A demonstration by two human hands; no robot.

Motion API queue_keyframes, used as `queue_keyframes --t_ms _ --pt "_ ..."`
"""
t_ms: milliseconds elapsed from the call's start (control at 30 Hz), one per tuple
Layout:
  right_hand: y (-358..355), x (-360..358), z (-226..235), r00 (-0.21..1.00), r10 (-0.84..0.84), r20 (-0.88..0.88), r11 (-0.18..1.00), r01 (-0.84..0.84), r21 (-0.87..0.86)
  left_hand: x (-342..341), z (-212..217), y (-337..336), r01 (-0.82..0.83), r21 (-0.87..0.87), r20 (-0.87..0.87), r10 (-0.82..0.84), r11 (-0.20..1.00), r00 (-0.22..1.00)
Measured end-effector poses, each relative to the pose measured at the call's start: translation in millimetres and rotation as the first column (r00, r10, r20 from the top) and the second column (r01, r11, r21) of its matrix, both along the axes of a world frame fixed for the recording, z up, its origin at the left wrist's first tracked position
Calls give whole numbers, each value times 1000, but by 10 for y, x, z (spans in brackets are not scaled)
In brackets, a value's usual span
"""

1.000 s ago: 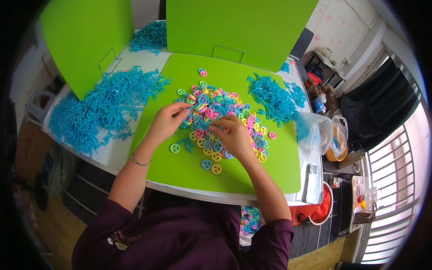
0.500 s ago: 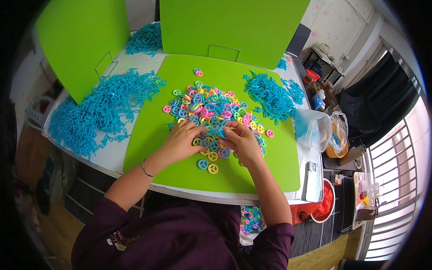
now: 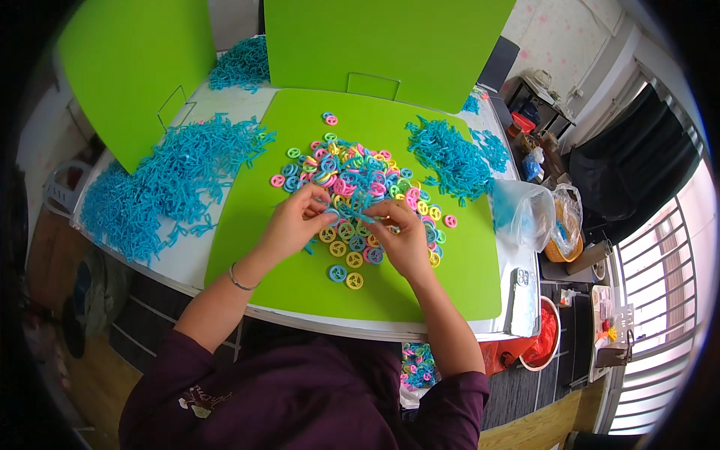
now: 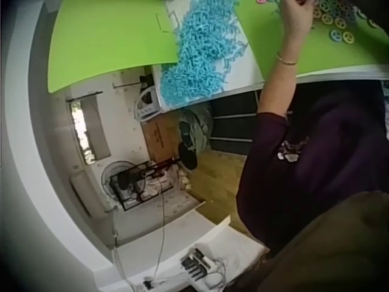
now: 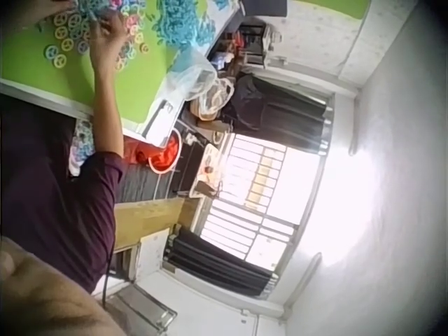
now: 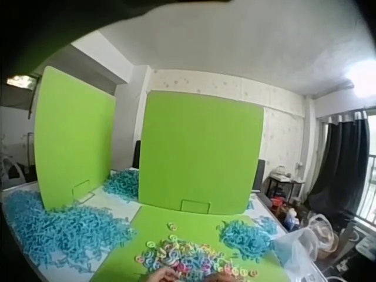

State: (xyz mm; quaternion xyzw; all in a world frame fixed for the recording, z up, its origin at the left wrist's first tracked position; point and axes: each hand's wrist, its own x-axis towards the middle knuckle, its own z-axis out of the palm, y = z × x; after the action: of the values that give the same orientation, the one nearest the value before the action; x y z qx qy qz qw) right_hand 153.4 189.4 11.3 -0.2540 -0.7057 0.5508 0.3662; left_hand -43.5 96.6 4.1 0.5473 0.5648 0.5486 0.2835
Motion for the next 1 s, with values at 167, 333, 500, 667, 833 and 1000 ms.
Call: queue_keyframes --t_ms 167,333,500,667,833,1000 --pt "-78 -59 67 999 15 30 990 -11 -143 41 50 -30 182 -30 173 -175 983 969" --pt "-77 -52 -74 986 152 -69 859 -167 -484 76 -80 20 244 -15 62 -242 970 968" --pt "-21 -25 -43 985 76 -153 815 -150 -560 104 -4 -15 271 -77 85 -265 959 961" --pt "-151 -109 -10 994 50 -100 854 -94 -512 154 0 -30 212 -86 87 -204 974 975" --pt "-151 -103 74 997 -59 -50 886 29 -462 114 2 -2 135 -41 178 -126 990 976" --pt "-190 -66 179 987 105 123 980 -82 -181 87 52 -47 11 148 -298 34 989 954"
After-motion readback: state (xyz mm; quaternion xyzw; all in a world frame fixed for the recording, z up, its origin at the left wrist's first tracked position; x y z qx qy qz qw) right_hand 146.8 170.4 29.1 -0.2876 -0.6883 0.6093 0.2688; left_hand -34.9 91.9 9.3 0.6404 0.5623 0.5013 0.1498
